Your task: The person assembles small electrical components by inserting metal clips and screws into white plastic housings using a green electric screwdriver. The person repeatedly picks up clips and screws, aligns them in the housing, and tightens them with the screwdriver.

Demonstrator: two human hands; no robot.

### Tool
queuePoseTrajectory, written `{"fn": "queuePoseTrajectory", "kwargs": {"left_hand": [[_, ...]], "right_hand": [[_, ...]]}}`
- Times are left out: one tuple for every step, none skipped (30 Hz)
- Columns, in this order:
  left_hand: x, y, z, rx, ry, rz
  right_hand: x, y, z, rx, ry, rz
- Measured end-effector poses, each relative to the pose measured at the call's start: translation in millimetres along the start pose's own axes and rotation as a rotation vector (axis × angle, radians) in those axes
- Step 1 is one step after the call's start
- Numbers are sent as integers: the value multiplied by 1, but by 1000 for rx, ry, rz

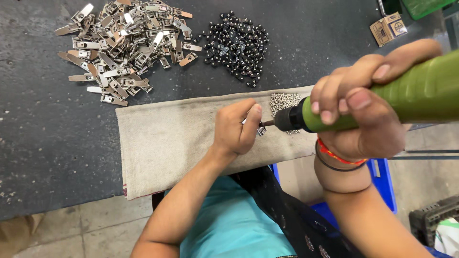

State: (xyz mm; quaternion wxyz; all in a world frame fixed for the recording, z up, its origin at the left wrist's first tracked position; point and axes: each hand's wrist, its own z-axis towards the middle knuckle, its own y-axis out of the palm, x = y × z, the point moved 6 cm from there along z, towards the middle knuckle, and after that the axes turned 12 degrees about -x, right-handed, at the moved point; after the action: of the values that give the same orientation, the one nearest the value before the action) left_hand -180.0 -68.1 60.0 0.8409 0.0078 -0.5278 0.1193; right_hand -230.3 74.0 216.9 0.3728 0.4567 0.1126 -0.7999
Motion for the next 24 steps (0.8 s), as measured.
{"fn": "queuePoseTrajectory", "kwargs": {"left_hand": [[0,0,0,-1,-1,-2],[1,1,0,-3,-3,-6],[0,1,0,-5,-8,-5],[0,1,0,-5,-12,-3],[0,1,0,-6,-16,-1],[0,1,-1,-5,-18,1],[-1,1,0,-3,-16,5],[-1,1,0,-4,-17,10],[-2,2,0,-1,-15,11],[-3,2,0,4,-10,15],[-4,2,1,8,-4,19],[-5,2,1,4,2,37],[-6,2,2,2,8,54],[-8,3,1,0,12,71],[-10,2,0,1,12,67],[-12,2,-1,4,15,65],[-15,1,-2,7,17,61],[-18,2,-3,-3,33,34],[-21,2,-4,-11,47,6],[-24,2,-6,-18,59,-22],[-30,2,-8,-7,28,0],[-36,1,-9,5,-2,23],[-41,1,-10,16,-31,46],[-46,0,-10,15,-48,38]], "right_hand": [[0,1,3,-12,17,-14],[0,1,4,-11,23,-8],[1,2,5,-10,29,-3],[2,3,5,1,22,21],[2,4,6,-4,28,14],[2,5,6,-8,35,7],[2,7,8,-30,51,-32],[1,9,9,-33,62,-58],[1,11,10,-36,73,-84],[3,13,11,-27,74,-98],[4,14,13,-22,77,-83],[6,14,16,-17,80,-69],[10,13,20,-19,89,-26],[11,12,21,-12,97,8],[12,9,22,-4,105,42],[12,5,21,10,110,65],[10,2,20,5,93,58],[9,-3,18,0,77,52],[7,-7,16,-25,41,14],[6,-11,12,-32,-9,-76],[5,-16,8,-33,-59,-166],[6,-19,1,-18,-128,-309],[5,-21,-7,9,-224,-420],[4,-23,-16,48,-319,-533]]}}
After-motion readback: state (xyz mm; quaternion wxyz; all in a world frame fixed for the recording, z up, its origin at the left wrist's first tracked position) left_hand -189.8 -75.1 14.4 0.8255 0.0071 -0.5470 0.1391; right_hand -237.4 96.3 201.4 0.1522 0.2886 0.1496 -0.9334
